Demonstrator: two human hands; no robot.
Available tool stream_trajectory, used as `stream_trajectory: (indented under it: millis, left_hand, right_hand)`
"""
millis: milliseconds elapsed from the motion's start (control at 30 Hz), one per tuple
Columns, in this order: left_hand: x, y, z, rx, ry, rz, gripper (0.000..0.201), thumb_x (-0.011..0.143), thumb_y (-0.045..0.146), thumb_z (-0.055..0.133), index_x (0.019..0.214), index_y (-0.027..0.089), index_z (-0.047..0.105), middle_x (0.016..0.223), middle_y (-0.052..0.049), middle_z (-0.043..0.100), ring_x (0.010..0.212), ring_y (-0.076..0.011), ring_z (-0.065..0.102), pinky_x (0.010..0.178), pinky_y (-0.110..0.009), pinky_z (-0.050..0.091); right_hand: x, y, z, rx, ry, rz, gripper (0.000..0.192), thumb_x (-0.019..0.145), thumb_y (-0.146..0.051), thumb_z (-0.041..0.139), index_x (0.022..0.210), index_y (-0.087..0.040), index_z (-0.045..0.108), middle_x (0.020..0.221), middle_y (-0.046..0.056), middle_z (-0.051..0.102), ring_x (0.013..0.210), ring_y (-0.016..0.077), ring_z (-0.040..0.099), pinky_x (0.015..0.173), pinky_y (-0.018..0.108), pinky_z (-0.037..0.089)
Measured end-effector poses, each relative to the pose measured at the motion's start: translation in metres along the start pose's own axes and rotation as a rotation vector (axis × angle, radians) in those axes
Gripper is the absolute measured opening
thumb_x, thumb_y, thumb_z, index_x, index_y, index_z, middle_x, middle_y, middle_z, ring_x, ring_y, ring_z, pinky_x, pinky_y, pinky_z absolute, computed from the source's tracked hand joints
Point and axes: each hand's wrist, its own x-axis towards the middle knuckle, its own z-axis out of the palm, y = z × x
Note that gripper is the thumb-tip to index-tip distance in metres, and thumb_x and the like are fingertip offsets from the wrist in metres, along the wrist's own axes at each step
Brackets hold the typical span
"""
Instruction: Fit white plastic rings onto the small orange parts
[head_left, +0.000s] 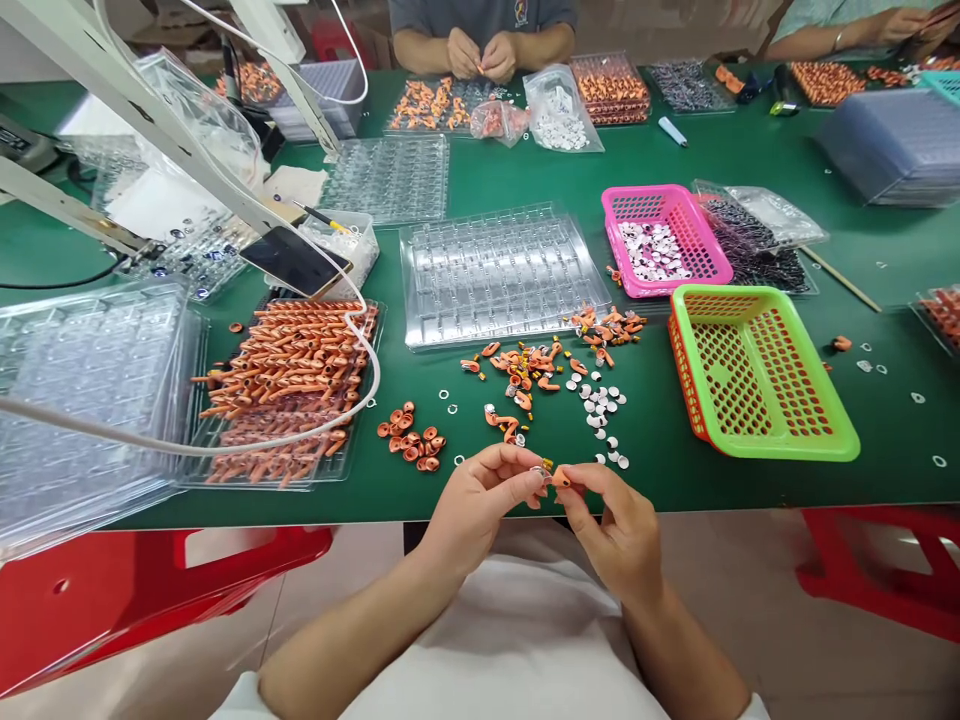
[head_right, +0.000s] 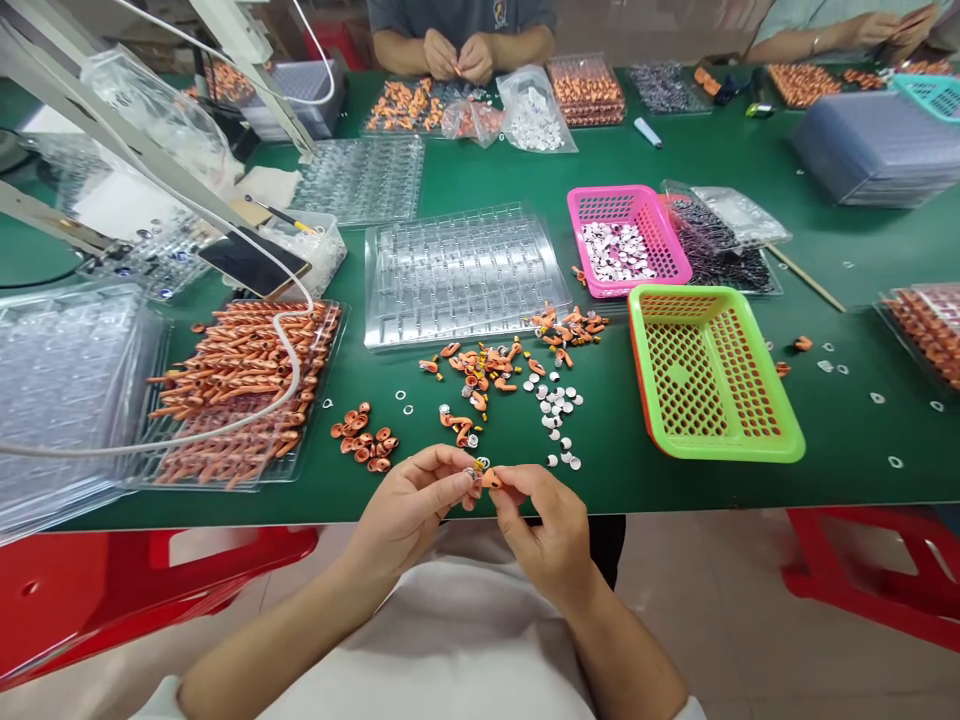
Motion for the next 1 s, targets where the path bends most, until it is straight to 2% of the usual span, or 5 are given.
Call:
stream_trajectory:
  millis: [100,200,333,533,1000]
  left_hand:
    - [-0.002,0.000,0.002,0.061,0.020,0.032,0.020,0.071,0.026,0.084,0.083,0.016,0.072,0.074,-0.002,0.071,0.069,-0.0117,0.064,0.067,-0.022,0.052]
    - [-0.004,0.001,0.004,0.078,0.023,0.050,0.021,0.070,0.026,0.084,0.082,0.016,0.071,0.078,-0.003,0.071,0.074,-0.0140,0.064,0.070,-0.024,0.052]
    - [-0.004,0.001,0.004,0.106,0.025,0.126,0.019,0.071,0.027,0.083,0.081,0.016,0.071,0.077,-0.002,0.067,0.074,-0.0139,0.061,0.070,-0.024,0.050]
    - [-0.004,0.001,0.001,0.166,0.020,0.209,0.014,0.074,0.023,0.080,0.083,0.018,0.071,0.079,-0.001,0.064,0.075,-0.0123,0.058,0.071,-0.022,0.049]
    - [0.001,-0.004,-0.004,0.094,0.002,0.042,0.021,0.073,0.029,0.082,0.086,0.016,0.072,0.078,-0.003,0.069,0.075,-0.0141,0.063,0.068,-0.023,0.052]
  right_hand:
    - [0.005,-0.002,-0.001,-0.080,0.035,-0.071,0.024,0.089,-0.008,0.061,0.107,-0.024,0.064,0.092,0.002,0.072,0.082,0.0166,0.068,0.071,0.028,0.058]
    - [0.006,-0.005,-0.001,-0.084,0.045,-0.063,0.023,0.088,-0.008,0.061,0.104,-0.024,0.064,0.090,0.003,0.070,0.080,0.0171,0.067,0.068,0.029,0.057]
    - [0.004,-0.007,-0.001,-0.034,0.000,-0.040,0.025,0.088,-0.006,0.061,0.106,-0.024,0.064,0.089,0.003,0.069,0.079,0.0165,0.066,0.066,0.028,0.055]
    - [0.003,-0.003,0.002,-0.034,-0.016,-0.098,0.031,0.085,-0.002,0.062,0.108,-0.024,0.064,0.094,0.004,0.068,0.085,0.0176,0.065,0.070,0.030,0.055]
    - [0.001,-0.002,0.011,0.046,0.050,0.049,0.017,0.088,-0.010,0.061,0.098,-0.024,0.063,0.087,0.003,0.066,0.079,0.0170,0.064,0.067,0.029,0.055]
